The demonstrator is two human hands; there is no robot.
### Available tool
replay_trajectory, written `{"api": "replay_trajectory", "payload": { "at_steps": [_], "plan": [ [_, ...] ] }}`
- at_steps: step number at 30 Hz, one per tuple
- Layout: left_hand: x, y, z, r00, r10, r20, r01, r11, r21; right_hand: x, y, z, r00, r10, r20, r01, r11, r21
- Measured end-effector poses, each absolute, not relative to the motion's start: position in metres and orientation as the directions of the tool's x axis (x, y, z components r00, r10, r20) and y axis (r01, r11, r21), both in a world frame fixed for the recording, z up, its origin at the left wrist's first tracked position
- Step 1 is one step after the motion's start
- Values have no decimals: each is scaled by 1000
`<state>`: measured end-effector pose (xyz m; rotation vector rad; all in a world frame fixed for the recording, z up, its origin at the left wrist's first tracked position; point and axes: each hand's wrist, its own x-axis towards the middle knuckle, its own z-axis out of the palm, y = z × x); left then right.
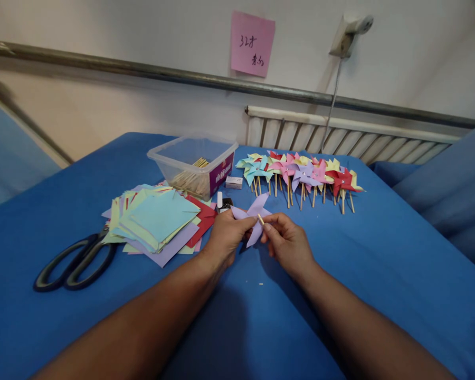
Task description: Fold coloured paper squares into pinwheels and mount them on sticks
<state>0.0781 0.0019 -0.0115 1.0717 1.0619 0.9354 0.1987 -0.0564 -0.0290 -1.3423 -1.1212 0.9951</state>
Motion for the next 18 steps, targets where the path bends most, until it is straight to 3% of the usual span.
{"api": "replay_trajectory", "payload": {
  "at_steps": [18],
  "plan": [
    [78, 2, -11, 222, 950, -220, -72, 241, 968, 201, -55, -33, 214, 976, 30, 103, 8, -995]
  ]
}}
